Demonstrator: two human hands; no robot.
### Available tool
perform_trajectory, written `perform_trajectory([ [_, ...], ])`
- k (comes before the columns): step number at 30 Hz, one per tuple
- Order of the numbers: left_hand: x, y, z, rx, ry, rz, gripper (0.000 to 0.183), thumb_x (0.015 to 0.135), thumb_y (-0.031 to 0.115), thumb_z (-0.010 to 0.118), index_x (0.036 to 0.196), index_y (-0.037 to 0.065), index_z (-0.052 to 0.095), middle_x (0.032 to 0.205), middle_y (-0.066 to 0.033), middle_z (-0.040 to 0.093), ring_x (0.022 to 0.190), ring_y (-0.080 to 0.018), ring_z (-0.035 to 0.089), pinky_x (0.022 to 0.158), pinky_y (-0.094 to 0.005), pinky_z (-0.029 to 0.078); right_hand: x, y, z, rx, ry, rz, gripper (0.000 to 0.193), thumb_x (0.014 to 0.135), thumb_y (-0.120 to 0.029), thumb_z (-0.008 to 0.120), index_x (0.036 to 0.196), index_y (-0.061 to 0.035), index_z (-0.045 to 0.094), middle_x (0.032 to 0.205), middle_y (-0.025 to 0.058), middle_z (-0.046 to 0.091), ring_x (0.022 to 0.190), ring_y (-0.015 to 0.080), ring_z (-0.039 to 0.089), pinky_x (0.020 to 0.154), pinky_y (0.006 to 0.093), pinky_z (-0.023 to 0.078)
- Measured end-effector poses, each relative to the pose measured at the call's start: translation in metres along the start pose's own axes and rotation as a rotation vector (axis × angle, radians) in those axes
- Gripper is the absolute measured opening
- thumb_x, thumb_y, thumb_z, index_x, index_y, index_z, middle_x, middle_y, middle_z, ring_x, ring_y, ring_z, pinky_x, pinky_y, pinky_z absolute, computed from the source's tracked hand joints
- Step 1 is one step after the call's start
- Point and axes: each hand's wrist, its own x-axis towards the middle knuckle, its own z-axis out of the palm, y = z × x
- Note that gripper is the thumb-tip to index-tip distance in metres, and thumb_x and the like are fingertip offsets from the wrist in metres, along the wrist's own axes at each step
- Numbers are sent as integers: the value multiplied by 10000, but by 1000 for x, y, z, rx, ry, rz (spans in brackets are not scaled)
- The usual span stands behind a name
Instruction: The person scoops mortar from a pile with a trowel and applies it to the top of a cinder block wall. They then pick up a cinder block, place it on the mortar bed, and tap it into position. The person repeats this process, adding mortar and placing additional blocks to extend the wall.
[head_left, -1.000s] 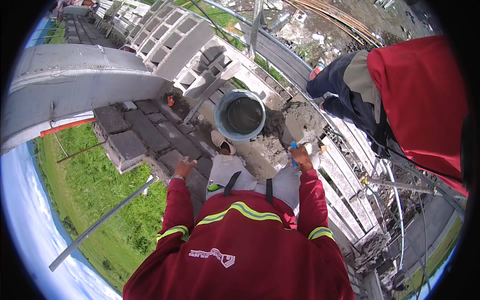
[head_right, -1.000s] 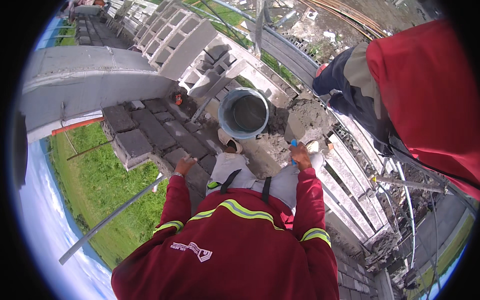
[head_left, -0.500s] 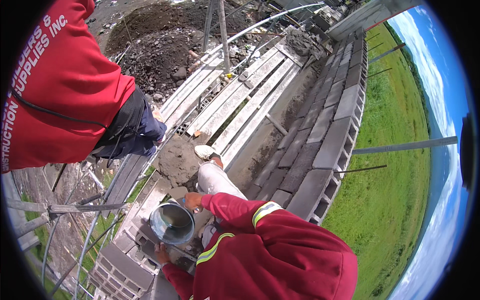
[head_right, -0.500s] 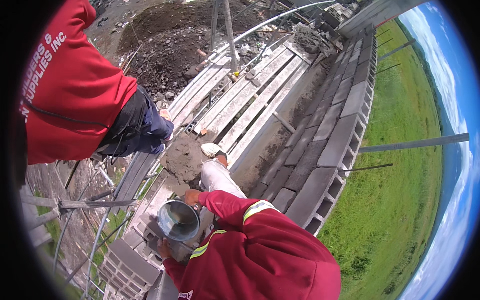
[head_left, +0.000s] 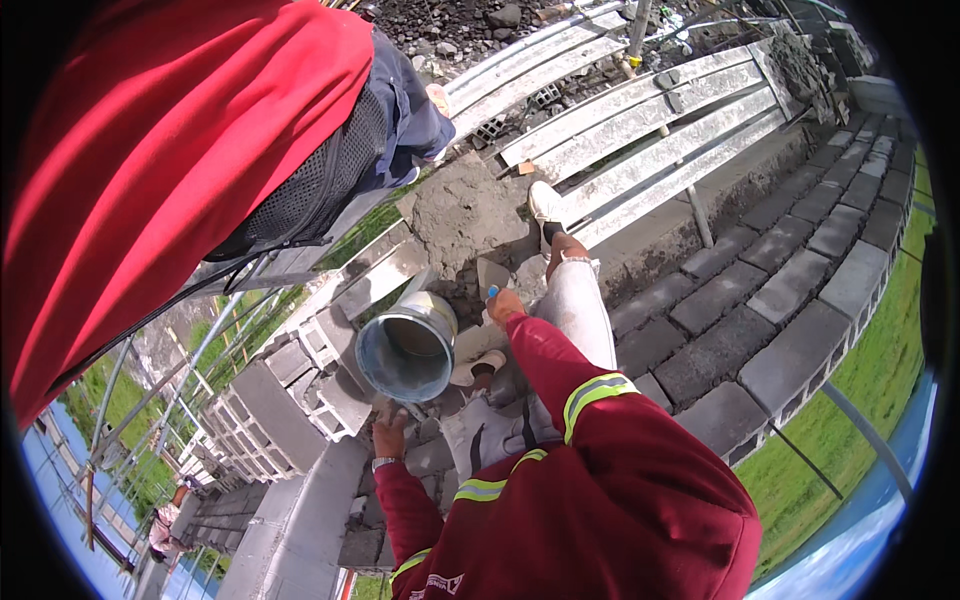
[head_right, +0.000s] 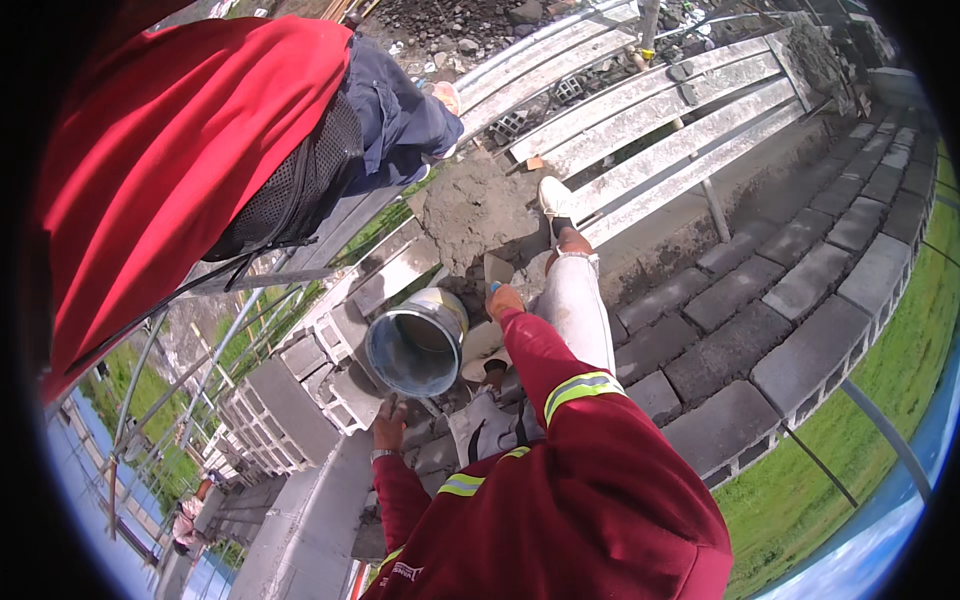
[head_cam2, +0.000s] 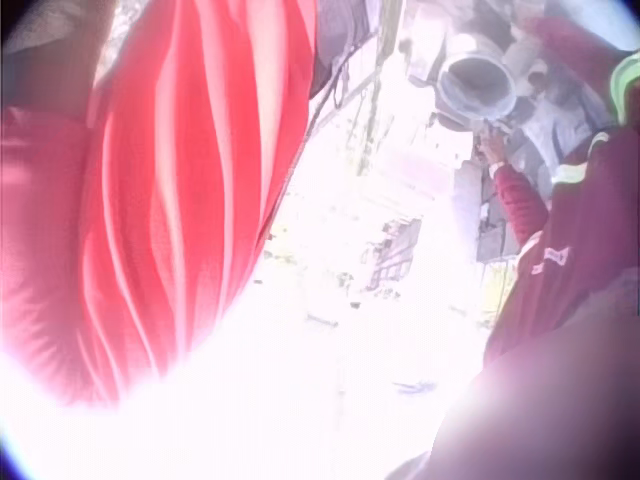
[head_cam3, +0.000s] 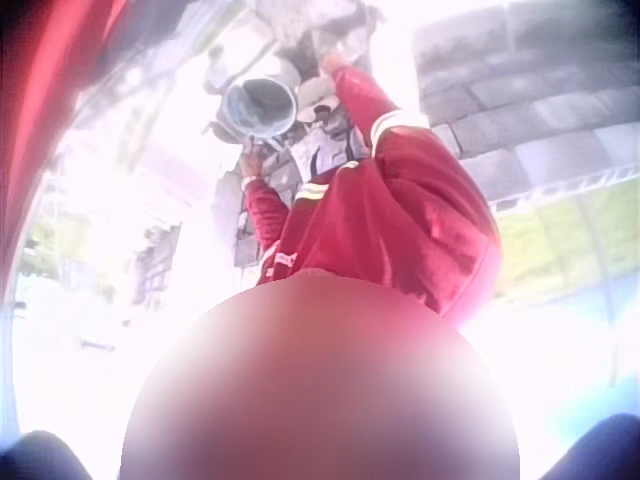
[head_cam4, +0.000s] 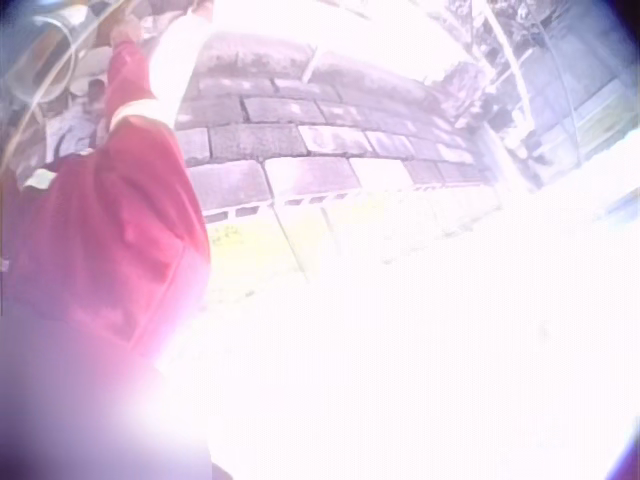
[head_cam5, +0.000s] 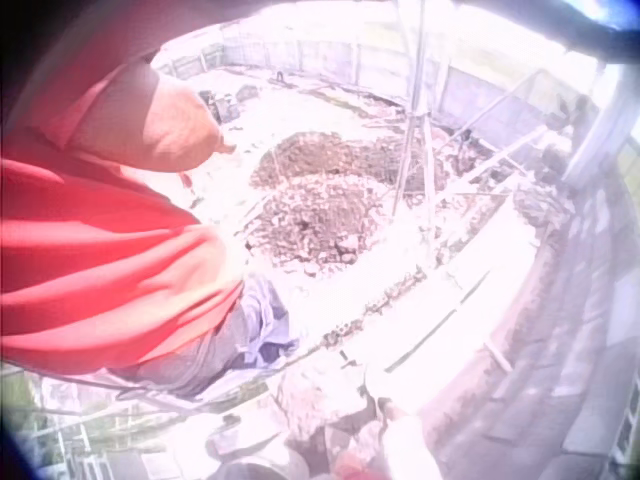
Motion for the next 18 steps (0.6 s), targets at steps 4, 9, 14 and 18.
perform_trajectory([
  [4, -7, -3, 37, -14, -49, -157, 533, 911, 256, 683, 1341, -49, 605, 1323, -271, 627, 1298, -403, 557, 1106, -426, 416, 63, 7, 22, -128, 78, -88, 336, 890, -270, 606, 1014, 14, 737, 1054, 276, 722, 1022, 405, 712, 858, 470, 567],
  [9, 13, 10, 58, 38, -50, -109, 550, 905, 229, 679, 1364, -57, 576, 1334, -278, 607, 1283, -409, 562, 1079, -447, 443, 128, 10, 51, -14, -10, 163, 357, 935, -371, 607, 1096, -93, 760, 1119, 150, 750, 1099, 353, 703, 905, 452, 567],
  [14, 43, 104, 48, -33, -77, 32, 551, 916, 161, 673, 1406, -51, 535, 1410, -256, 563, 1282, -409, 561, 1094, -452, 449, 130, 0, 24, -347, -150, 35, 395, 986, -395, 552, 1158, -89, 731, 1247, 137, 695, 1125, 337, 687, 907, 463, 560],
  [18, 52, 265, 11, -52, -221, 455, 555, 946, 180, 669, 1432, -43, 520, 1440, -236, 559, 1324, -354, 549, 1113, -443, 426, 66, -48, -28, -462, 241, -79, 447, 967, -361, 612, 1282, -44, 637, 1321, 191, 605, 1185, 378, 625, 960, 498, 523],
])
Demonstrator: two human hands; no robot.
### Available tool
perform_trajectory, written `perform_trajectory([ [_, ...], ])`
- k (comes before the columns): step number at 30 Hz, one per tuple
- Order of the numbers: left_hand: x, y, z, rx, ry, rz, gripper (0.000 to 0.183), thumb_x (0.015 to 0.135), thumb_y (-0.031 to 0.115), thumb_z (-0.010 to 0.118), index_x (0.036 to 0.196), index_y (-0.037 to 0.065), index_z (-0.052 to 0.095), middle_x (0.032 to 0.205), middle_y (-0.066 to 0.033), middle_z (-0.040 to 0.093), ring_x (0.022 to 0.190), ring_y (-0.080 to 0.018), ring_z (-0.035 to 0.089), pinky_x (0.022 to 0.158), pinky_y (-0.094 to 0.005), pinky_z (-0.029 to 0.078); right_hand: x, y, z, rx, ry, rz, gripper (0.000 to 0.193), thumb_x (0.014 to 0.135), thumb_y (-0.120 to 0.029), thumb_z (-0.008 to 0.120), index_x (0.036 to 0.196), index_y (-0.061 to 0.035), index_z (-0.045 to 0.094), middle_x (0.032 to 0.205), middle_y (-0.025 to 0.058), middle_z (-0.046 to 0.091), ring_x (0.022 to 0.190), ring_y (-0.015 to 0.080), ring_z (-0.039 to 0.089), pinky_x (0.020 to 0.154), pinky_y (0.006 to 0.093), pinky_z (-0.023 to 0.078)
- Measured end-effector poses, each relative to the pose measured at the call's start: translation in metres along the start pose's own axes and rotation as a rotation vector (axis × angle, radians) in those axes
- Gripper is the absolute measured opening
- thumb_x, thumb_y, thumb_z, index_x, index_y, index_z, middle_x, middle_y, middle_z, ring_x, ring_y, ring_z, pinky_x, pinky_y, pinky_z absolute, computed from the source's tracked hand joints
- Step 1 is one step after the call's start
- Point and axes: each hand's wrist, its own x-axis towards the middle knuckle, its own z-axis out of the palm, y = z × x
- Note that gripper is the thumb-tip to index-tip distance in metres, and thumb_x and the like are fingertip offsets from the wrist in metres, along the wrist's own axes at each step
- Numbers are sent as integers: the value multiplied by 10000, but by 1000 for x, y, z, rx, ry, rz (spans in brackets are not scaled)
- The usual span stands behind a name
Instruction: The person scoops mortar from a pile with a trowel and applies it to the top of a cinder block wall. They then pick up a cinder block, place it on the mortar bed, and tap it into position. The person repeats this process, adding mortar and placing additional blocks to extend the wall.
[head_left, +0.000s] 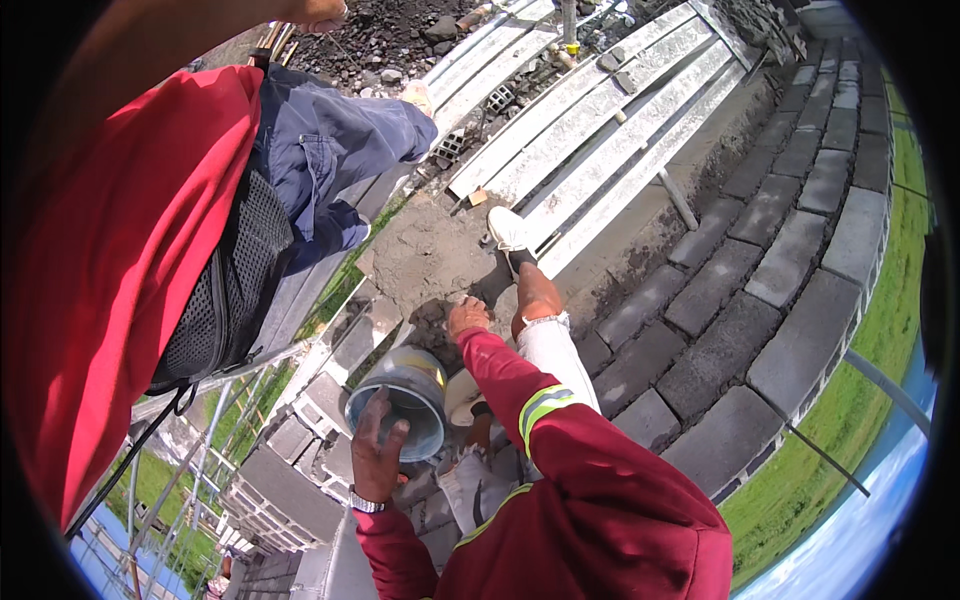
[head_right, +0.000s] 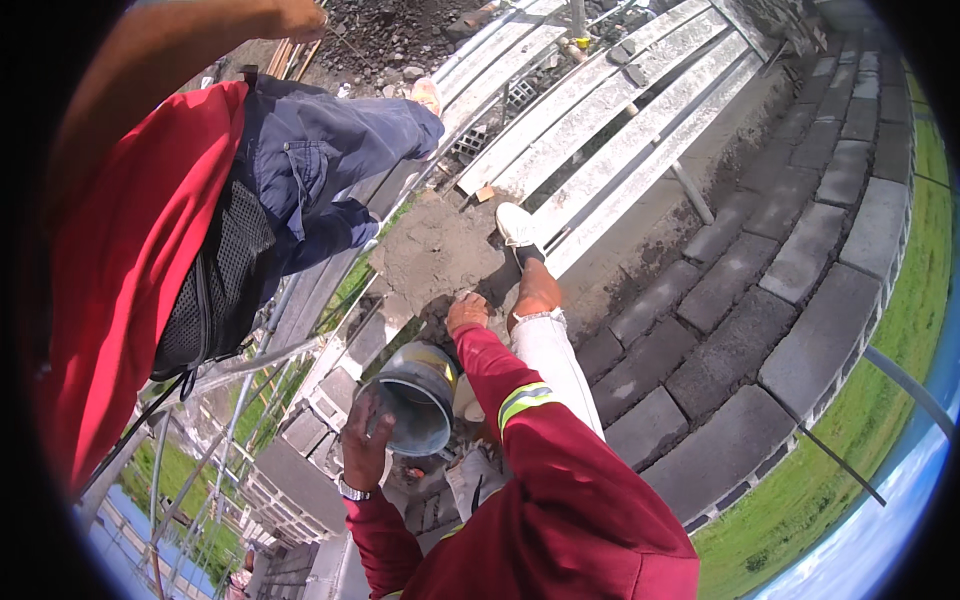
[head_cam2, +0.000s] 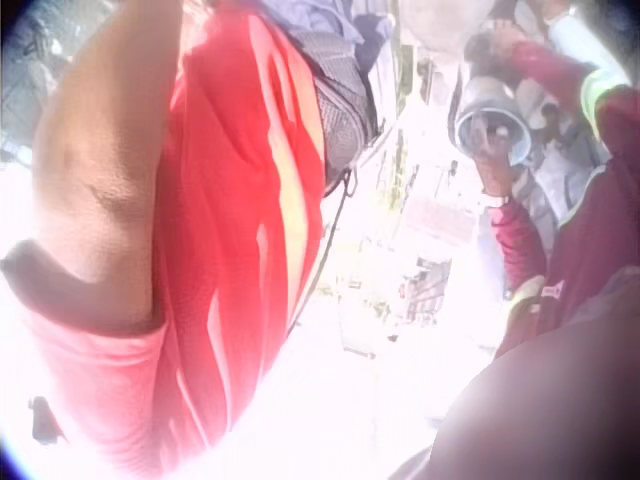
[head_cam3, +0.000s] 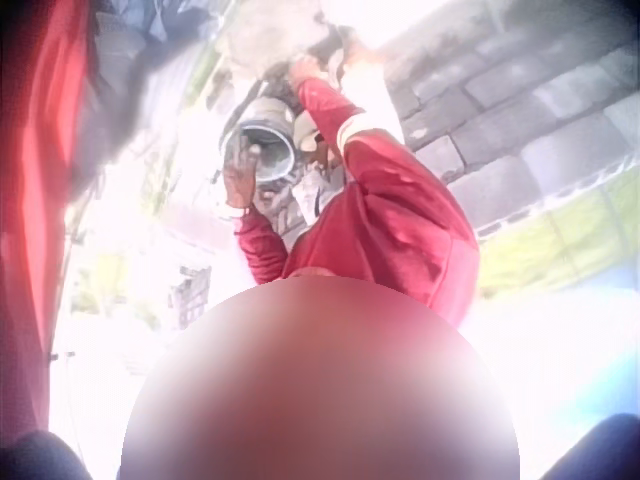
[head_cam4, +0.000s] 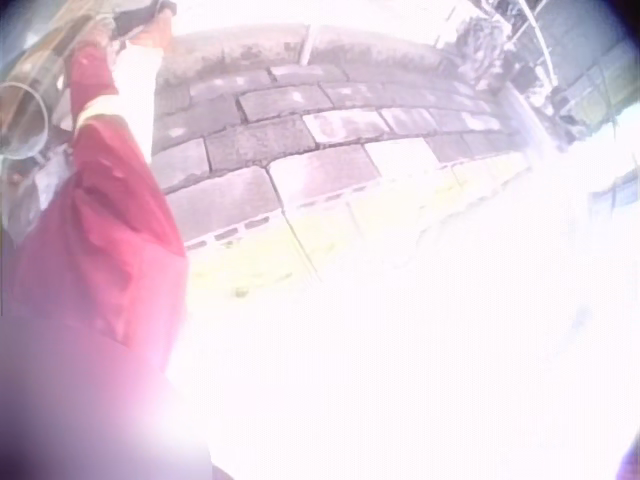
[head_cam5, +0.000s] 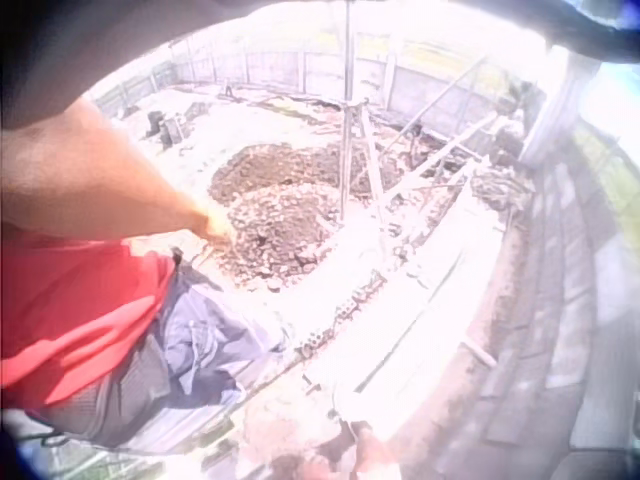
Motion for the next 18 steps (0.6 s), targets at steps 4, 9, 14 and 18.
perform_trajectory([
  [4, 49, 179, -34, -91, -236, 374, 639, 928, 186, 702, 1480, -39, 470, 1468, -221, 548, 1346, -326, 540, 1119, -439, 411, -41, 51, -130, 515, 325, -245, 503, 928, -340, 658, 1272, 20, 587, 1203, 254, 595, 1176, 428, 585, 982, 494, 496],
  [9, 109, 360, -49, -375, -274, 698, 755, 939, 267, 733, 1540, -30, 383, 1465, -237, 527, 1263, -237, 586, 1031, -352, 473, -31, 128, -286, 811, 638, -256, 428, 918, -262, 635, 1238, 23, 635, 1131, 247, 632, 1097, 412, 613, 955, 466, 480],
  [14, 177, 457, -61, -247, -133, 586, 695, 999, 345, 652, 1519, -39, 398, 1473, -219, 529, 1247, -265, 608, 1009, -372, 507, 24, 196, -399, 776, 607, -181, 415, 913, -265, 633, 1187, 46, 658, 1151, 269, 646, 1082, 413, 622, 961, 466, 482],
  [18, 200, 482, -56, -133, -274, 448, 532, 1001, 283, 636, 1413, -39, 541, 1371, -168, 613, 1227, -229, 607, 1034, -356, 479, 17, 281, -432, 732, 519, -74, 398, 904, -280, 646, 1156, 27, 669, 1116, 254, 663, 1063, 413, 623, 940, 467, 486],
])
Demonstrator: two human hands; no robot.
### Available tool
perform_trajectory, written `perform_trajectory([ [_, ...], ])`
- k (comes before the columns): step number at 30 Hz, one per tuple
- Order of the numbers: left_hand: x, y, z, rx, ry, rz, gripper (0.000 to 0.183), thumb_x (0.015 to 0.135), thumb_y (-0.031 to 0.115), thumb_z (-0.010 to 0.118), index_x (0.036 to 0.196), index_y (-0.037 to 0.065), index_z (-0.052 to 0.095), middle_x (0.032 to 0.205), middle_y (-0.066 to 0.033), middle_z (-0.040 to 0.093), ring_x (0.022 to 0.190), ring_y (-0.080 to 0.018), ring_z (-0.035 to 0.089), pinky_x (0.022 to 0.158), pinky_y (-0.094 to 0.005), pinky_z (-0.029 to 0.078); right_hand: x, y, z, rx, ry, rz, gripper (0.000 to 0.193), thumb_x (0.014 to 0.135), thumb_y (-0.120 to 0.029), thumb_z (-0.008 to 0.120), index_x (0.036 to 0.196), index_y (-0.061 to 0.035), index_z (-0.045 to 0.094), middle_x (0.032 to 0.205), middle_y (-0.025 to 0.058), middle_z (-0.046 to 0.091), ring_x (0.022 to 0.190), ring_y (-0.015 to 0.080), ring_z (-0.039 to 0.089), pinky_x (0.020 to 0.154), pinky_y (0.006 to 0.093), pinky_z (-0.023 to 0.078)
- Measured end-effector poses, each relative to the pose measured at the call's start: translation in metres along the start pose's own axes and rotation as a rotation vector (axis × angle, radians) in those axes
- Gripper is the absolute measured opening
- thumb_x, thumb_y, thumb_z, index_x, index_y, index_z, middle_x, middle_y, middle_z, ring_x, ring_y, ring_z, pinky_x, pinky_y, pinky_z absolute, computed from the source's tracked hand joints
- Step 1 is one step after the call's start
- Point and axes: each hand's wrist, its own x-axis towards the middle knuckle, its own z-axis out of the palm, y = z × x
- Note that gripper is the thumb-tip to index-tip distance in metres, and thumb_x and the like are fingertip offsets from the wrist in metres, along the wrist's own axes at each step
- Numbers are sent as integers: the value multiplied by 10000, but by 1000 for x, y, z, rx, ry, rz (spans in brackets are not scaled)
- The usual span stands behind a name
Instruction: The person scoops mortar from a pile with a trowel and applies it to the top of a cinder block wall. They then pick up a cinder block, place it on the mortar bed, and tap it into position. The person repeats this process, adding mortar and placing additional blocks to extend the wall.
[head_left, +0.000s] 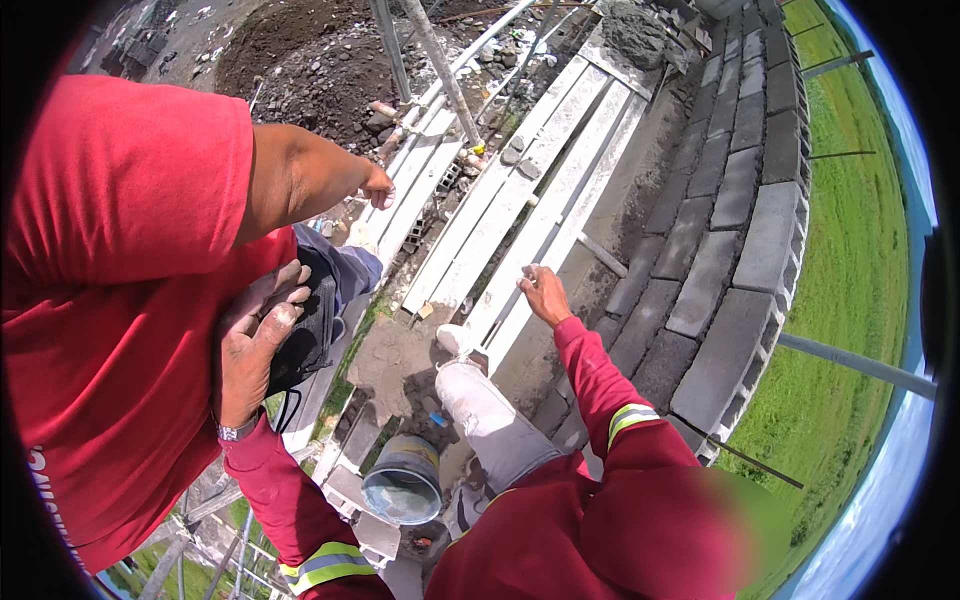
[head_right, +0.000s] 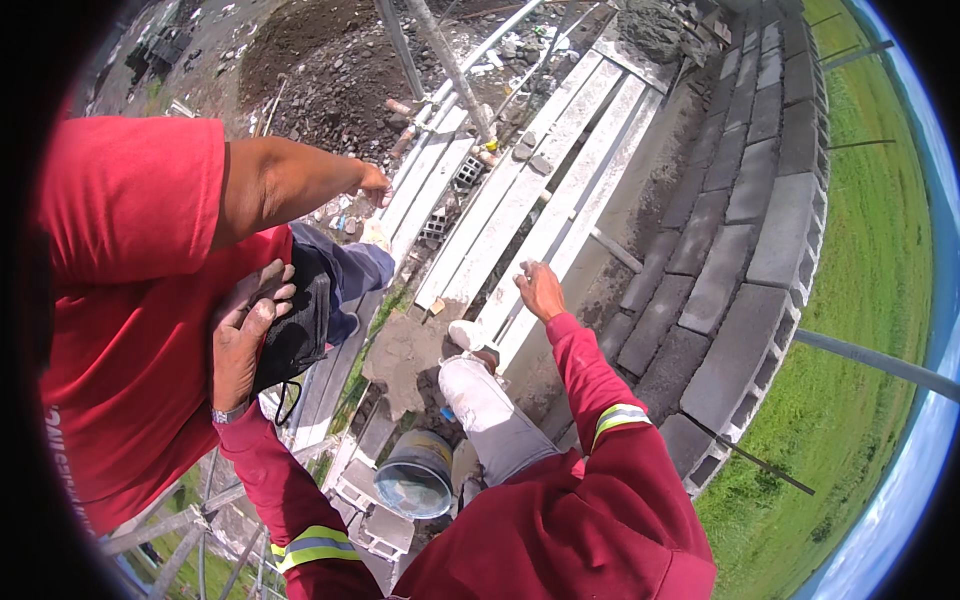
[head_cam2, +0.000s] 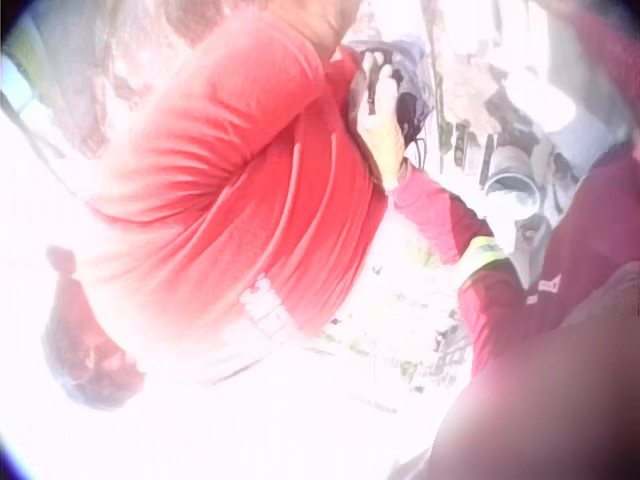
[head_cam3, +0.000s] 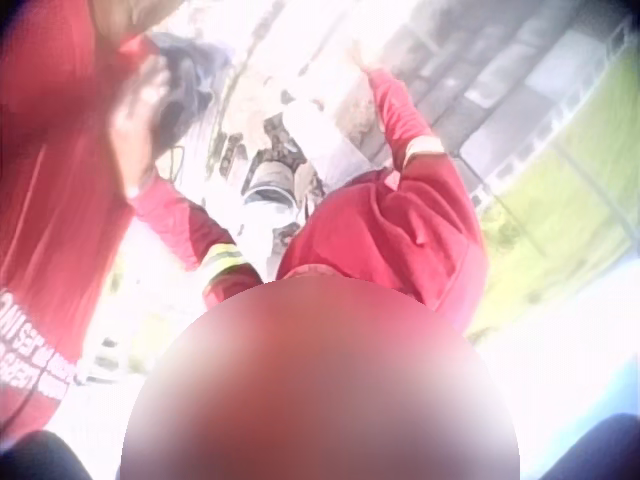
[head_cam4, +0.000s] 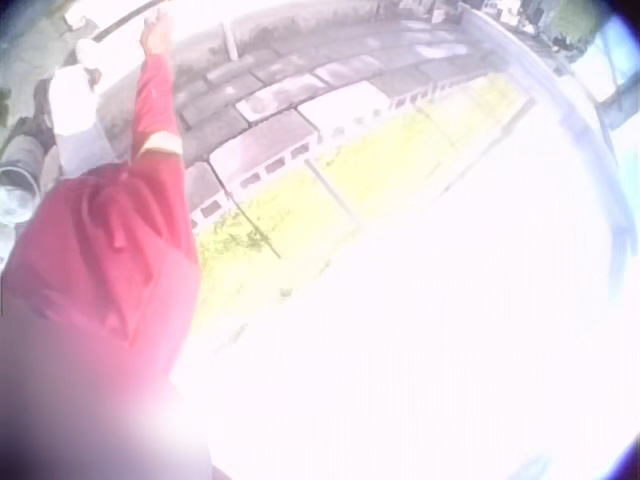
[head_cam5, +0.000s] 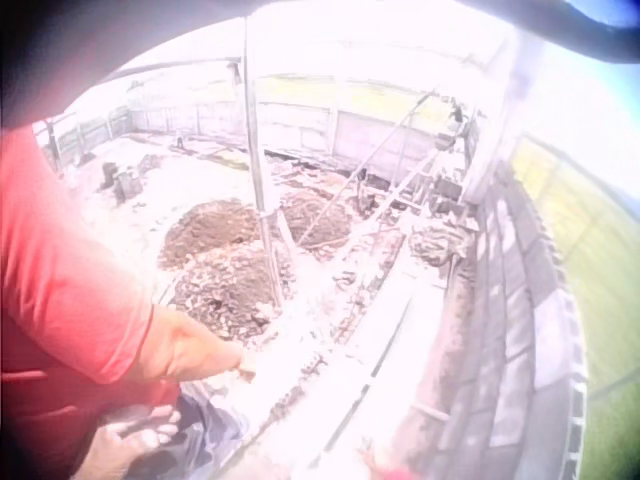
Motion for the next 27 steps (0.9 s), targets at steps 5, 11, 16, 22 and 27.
perform_trajectory([
  [5, 24, 21, 6, 7, 53, -108, 522, 994, 281, 643, 1395, -42, 556, 1389, -149, 606, 1214, -217, 617, 1010, -351, 496, -87, 95, -93, -90, -14, 302, 351, 866, -302, 675, 1037, 3, 687, 995, 248, 699, 998, 434, 660, 874, 504, 509],
  [11, 31, 36, 9, 101, 9, -133, 572, 979, 319, 638, 1405, -53, 554, 1329, -122, 636, 1119, -185, 643, 946, -313, 489, -250, 200, -138, -109, 28, 646, 334, 816, -328, 713, 905, -6, 720, 918, 254, 713, 937, 429, 697, 815, 486, 537],
  [16, 30, 28, -4, 88, 11, -168, 578, 951, 279, 667, 1405, -59, 546, 1299, -155, 641, 1058, -195, 652, 923, -327, 532, -356, 210, -122, 389, -70, 1131, 243, 892, -234, 663, 964, -2, 650, 892, 200, 711, 834, 378, 712, 748, 515, 570],
  [22, 20, 25, -12, 33, 107, -203, 660, 938, 364, 675, 1431, -44, 514, 1272, -146, 654, 963, -180, 663, 849, -317, 557, -419, 162, -106, 519, -175, 1211, 201, 922, -183, 625, 1042, -22, 635, 808, 167, 681, 635, 308, 666, 570, 506, 535],
  [27, 17, 29, -9, -66, 104, -316, 697, 938, 395, 677, 1456, -33, 492, 1203, -134, 691, 936, -183, 679, 832, -339, 574, -364, 139, -101, 626, -150, 1139, 219, 923, -192, 619, 1077, -38, 644, 846, 153, 697, 664, 290, 688, 587, 466, 555],
])
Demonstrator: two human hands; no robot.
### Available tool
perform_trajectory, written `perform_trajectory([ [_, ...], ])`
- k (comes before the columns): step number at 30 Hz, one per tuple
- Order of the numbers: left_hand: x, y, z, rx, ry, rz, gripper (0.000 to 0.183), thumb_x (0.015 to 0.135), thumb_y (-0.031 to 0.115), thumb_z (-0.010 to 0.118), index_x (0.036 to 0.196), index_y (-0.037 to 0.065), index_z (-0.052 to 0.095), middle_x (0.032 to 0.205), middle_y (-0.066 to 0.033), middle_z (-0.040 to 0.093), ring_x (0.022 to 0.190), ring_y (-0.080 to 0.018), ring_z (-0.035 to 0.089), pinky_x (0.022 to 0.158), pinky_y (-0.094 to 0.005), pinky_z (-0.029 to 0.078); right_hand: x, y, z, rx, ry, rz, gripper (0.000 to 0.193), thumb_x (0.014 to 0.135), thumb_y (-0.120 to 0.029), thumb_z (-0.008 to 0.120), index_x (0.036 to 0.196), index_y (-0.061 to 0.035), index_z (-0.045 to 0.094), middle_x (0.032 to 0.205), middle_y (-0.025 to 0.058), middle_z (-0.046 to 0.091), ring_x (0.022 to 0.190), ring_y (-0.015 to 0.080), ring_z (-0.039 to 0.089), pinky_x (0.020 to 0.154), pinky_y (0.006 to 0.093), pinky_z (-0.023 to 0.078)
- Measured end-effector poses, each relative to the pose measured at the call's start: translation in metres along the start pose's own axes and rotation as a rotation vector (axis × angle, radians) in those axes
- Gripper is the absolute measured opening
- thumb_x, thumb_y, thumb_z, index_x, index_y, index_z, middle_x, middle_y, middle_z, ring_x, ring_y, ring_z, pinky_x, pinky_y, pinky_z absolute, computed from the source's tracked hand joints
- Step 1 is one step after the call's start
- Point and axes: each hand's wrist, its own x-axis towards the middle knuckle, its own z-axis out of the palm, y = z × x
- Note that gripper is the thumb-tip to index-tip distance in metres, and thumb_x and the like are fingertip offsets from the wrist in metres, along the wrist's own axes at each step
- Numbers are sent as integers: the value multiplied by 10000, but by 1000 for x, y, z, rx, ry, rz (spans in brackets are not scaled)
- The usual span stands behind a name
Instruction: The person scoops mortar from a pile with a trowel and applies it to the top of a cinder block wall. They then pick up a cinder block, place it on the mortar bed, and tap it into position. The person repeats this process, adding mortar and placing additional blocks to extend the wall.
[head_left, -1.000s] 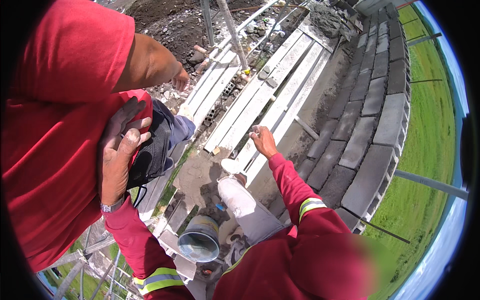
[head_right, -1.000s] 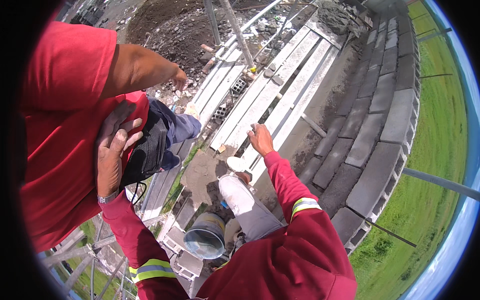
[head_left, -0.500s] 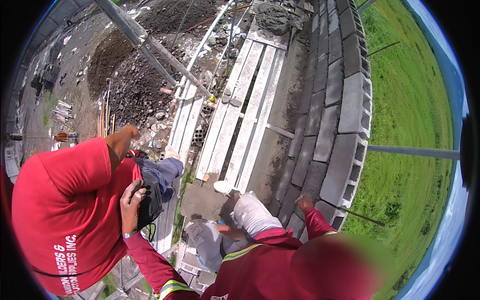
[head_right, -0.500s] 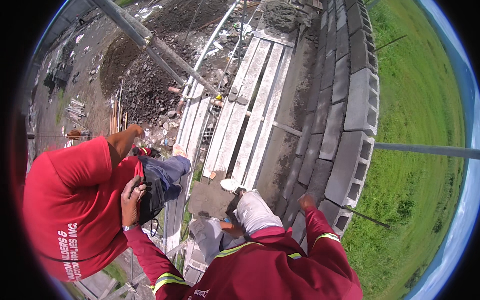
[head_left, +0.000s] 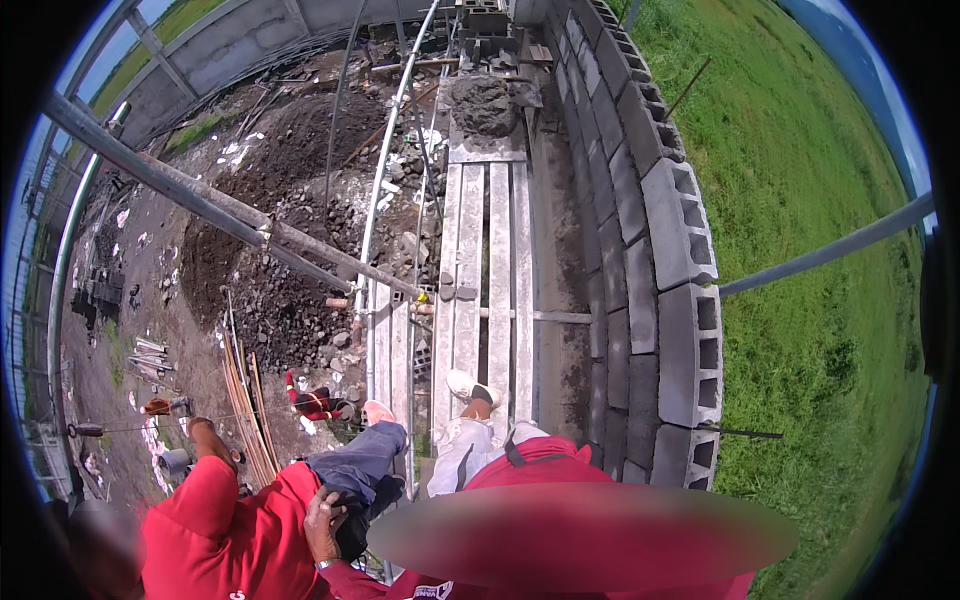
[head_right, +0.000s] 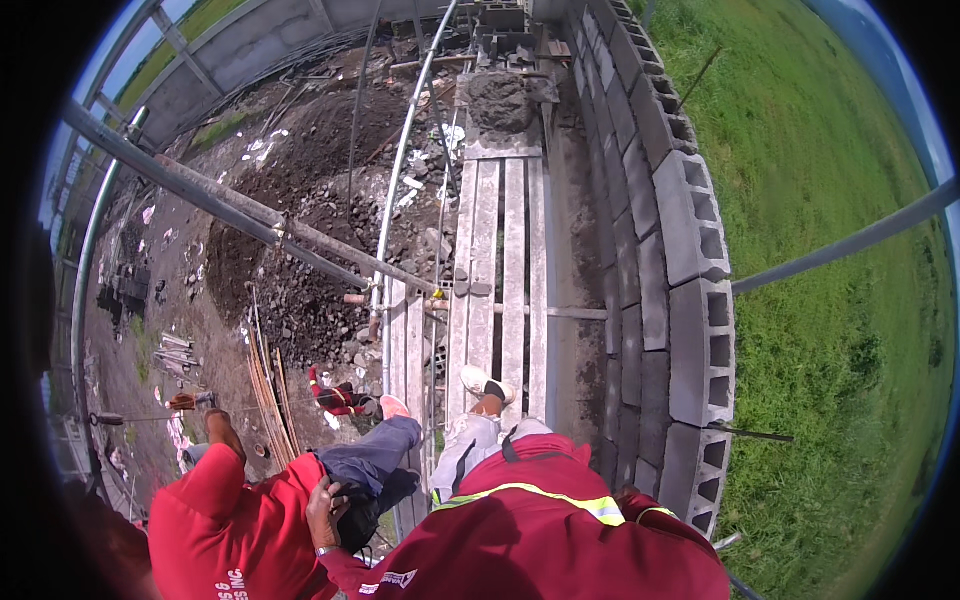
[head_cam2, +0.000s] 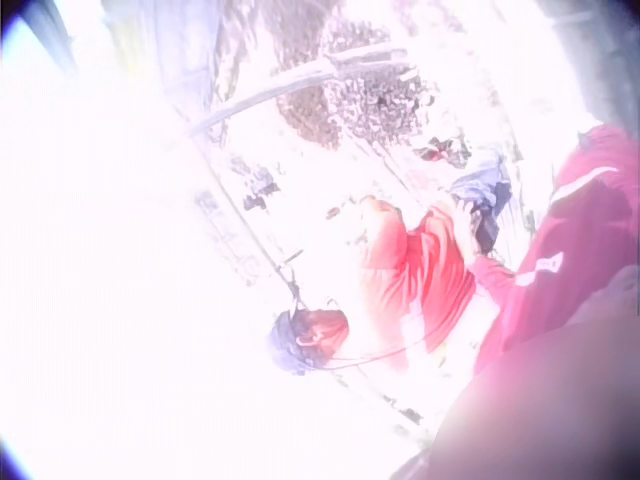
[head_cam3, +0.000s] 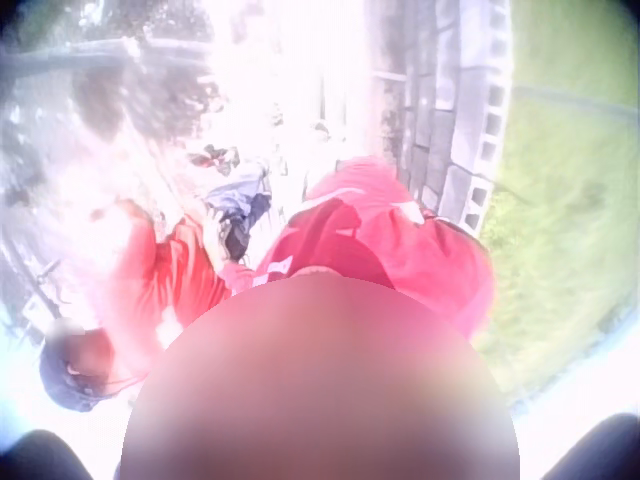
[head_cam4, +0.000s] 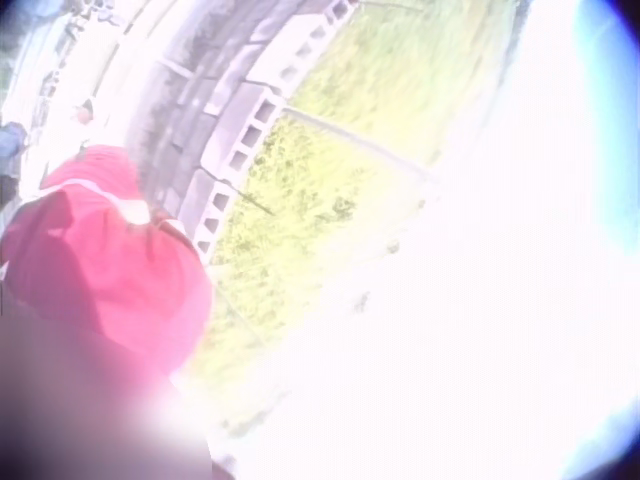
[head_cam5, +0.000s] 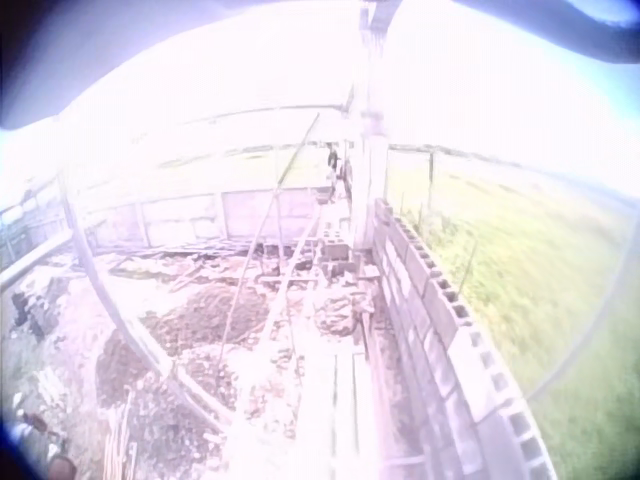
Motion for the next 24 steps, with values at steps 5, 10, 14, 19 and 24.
perform_trajectory([
  [5, 71, -3, 82, 72, -175, -135, 635, 948, 375, 668, 1417, -37, 547, 1213, -137, 693, 995, -195, 681, 901, -328, 550, 34, -157, 18, -86, 8, -335, 242, 925, -201, 613, 1112, -54, 653, 884, 139, 713, 692, 272, 710, 604, 425, 574],
  [10, 187, 47, 232, 517, -543, 79, 580, 948, 338, 657, 1373, -49, 585, 1293, -205, 673, 1216, -277, 632, 1059, -361, 456, 45, -290, -15, 673, 0, -411, 307, 923, -205, 607, 1197, -70, 636, 926, 127, 726, 710, 241, 725, 626, 390, 591],
  [14, 254, 128, 319, 667, -720, 384, 595, 933, 357, 669, 1389, -16, 583, 1340, -240, 641, 1245, -332, 618, 1066, -372, 452, 46, -284, -27, 510, 180, -357, 270, 913, -226, 602, 1134, -89, 674, 881, 110, 730, 730, 250, 729, 675, 386, 598],
  [19, 337, 190, 371, 707, -623, 416, 538, 949, 335, 638, 1363, -6, 604, 1257, -231, 685, 1164, -329, 663, 1016, -377, 483, 60, -250, -26, 200, 240, -197, 234, 908, -224, 594, 1074, -97, 699, 846, 108, 728, 717, 256, 725, 655, 388, 599],
  [24, 437, 149, 385, 931, -442, 290, 565, 919, 373, 675, 1326, -17, 637, 1248, -251, 687, 1175, -358, 661, 1013, -410, 497, 101, -312, -47, 306, 168, -66, 231, 894, -219, 602, 1062, -92, 697, 839, 101, 726, 693, 241, 719, 610, 381, 594],
])
